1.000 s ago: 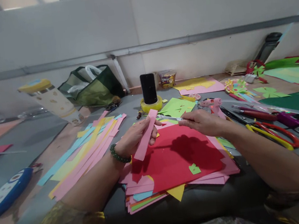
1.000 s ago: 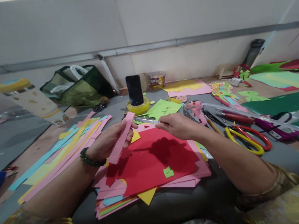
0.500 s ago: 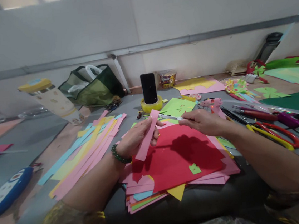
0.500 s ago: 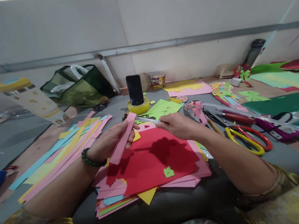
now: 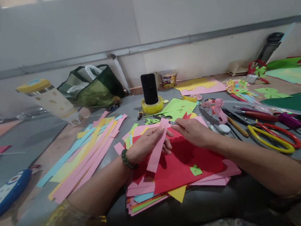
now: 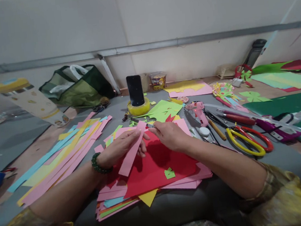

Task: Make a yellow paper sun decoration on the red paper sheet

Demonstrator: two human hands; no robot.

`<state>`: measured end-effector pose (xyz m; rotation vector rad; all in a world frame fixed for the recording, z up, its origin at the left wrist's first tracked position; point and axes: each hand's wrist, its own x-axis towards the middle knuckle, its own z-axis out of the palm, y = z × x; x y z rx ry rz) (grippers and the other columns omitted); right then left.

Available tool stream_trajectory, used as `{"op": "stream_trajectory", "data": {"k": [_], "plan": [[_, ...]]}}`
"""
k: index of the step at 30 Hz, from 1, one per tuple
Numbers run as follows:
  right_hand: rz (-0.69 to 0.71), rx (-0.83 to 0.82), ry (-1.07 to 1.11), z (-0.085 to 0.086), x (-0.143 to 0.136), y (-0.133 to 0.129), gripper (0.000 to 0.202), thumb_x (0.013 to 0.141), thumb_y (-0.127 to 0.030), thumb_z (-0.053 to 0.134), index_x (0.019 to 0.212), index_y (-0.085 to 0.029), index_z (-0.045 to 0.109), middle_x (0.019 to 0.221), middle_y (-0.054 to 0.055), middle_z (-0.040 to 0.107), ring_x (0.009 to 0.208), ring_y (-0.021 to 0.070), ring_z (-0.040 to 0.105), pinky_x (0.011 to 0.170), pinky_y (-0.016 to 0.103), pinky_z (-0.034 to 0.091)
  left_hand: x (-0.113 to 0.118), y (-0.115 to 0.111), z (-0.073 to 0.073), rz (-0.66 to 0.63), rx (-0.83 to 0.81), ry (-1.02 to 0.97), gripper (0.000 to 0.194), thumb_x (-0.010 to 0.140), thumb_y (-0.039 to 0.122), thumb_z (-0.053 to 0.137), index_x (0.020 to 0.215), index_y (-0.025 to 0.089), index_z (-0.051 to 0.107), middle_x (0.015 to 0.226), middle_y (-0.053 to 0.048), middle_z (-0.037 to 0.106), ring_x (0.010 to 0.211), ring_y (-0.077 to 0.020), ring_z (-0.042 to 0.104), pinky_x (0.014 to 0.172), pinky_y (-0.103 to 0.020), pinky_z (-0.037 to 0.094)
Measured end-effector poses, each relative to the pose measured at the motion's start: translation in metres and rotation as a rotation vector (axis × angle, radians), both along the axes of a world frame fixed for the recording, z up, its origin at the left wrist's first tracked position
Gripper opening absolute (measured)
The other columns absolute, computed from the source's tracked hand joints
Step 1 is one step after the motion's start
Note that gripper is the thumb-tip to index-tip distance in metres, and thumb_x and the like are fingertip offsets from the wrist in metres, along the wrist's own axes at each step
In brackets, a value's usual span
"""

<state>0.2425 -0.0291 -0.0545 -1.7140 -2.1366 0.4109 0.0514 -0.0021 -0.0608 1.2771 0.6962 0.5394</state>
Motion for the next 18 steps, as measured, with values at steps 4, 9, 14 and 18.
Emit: {"op": "stream_trajectory", "data": {"k": [4, 9, 14, 18], "plan": [[0.002, 0.014, 0.021, 0.0019, 0.0015, -0.0022, 0.03, 0.098, -0.031, 0.042, 0.069, -0.022, 0.039, 0.062, -0.001, 0.048, 0.057, 0.0133, 0.038, 0.058, 0.025, 0.027, -0.0013, 0.0022, 0.0001, 0.008, -0.019, 0.016, 0.055, 0.07, 0.067, 0.073, 0.078, 0.013, 0.065, 0.062, -0.005, 0.069, 0.053, -0.0154, 0.067, 0.054, -0.023, 0.053], [0.006, 0.034, 0.07, 0.0019, 0.005, -0.0024, 0.035, 0.096, -0.033, 0.045, 0.064, -0.023, 0.033, 0.057, -0.003, 0.042, 0.055, 0.0124, 0.035, 0.056, 0.025, 0.026, -0.0035, 0.0051, -0.0006, -0.017, -0.018, 0.011, 0.054, 0.073, 0.066, 0.071, 0.08, 0.012, 0.063, 0.062, -0.006, 0.069, 0.053, -0.0165, 0.068, 0.055, -0.025, 0.055], [-0.001, 0.081, 0.081, 0.0004, 0.0033, -0.0051, 0.035, 0.095, -0.031, 0.046, 0.063, -0.023, 0.033, 0.055, -0.004, 0.041, 0.053, 0.012, 0.034, 0.054, 0.025, 0.025, -0.003, 0.0049, -0.002, -0.023, -0.027, -0.009, 0.054, 0.073, 0.065, 0.072, 0.08, 0.013, 0.062, 0.063, -0.005, 0.07, 0.054, -0.0161, 0.068, 0.056, -0.025, 0.055], [-0.019, 0.092, 0.046, 0.0003, 0.0021, -0.0061, 0.033, 0.094, -0.03, 0.047, 0.064, -0.023, 0.035, 0.056, -0.003, 0.041, 0.052, 0.0123, 0.034, 0.055, 0.025, 0.025, -0.0038, 0.0042, -0.0015, -0.023, -0.026, -0.011, 0.055, 0.071, 0.067, 0.073, 0.08, 0.013, 0.063, 0.063, -0.005, 0.07, 0.054, -0.016, 0.067, 0.056, -0.025, 0.054]]}}
